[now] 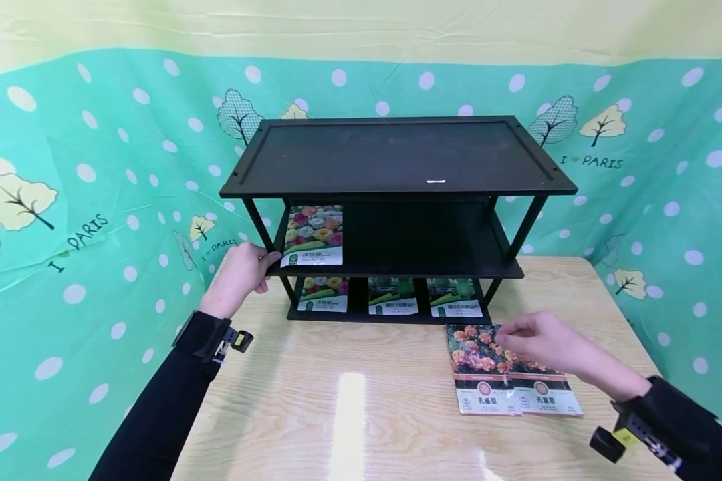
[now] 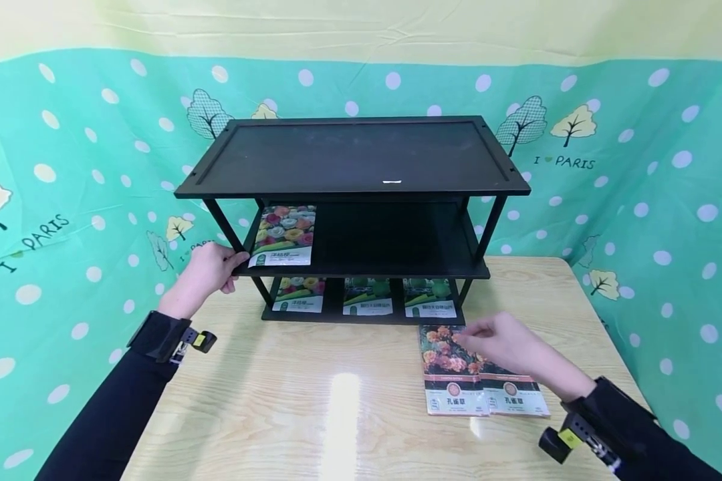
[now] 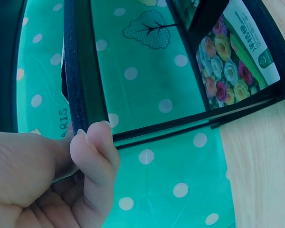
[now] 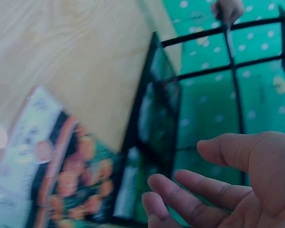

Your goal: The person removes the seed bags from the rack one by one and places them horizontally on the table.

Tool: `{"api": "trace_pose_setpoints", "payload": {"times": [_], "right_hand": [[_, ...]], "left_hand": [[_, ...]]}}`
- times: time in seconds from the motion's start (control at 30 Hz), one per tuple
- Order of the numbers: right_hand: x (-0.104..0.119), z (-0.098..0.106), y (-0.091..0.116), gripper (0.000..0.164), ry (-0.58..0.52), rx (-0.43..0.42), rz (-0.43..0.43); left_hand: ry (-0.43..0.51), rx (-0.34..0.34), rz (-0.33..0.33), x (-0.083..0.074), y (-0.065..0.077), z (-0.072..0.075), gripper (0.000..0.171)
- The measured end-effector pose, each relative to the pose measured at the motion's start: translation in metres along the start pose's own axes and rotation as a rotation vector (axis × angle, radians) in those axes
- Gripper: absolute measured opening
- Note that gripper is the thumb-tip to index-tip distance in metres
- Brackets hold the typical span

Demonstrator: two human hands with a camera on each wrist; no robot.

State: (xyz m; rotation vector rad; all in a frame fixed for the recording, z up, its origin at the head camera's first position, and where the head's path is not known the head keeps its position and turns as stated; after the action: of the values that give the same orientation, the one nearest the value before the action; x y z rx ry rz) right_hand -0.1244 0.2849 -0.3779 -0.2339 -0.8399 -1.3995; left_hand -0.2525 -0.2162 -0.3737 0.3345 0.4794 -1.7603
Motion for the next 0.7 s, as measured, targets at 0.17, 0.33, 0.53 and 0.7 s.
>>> {"api": "trace_pose_setpoints", "payload": {"times": [0.17,0.33,0.53,0.7], "right_hand": [[0.040,0.010,-0.004,0.035,0.038,-0.001,0.129],[0.074,0.017,-0.010,0.031,0.081,-0.019,0.224],[0.102,0.021,-0.020,0.032,0.115,-0.033,0.313],[0.119,0.024,-0.034,0.032,0.125,-0.039,0.362]], "left_hand": [[0.077,0.054,0.047,0.004,-0.001,0.000,0.043],[0.084,0.073,0.070,0.005,-0.002,0.000,0.043],[0.090,0.075,0.069,0.004,-0.002,-0.002,0.045],[0.130,0.081,0.074,0.004,-0.003,-0.002,0.043]]}}
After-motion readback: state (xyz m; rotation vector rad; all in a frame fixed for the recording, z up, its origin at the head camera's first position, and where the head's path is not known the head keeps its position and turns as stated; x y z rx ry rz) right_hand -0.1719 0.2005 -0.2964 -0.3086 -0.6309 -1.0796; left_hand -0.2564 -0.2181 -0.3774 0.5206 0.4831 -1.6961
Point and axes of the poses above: each hand's wrist, its own y-axis away from the middle knuckle, its own z-axis out of the back of the hand, x = y × z, the point moved 1 cm from there along -y, towards the middle knuckle, and after that the axes turned 2 degrees about -y, right-handed, at the moved point
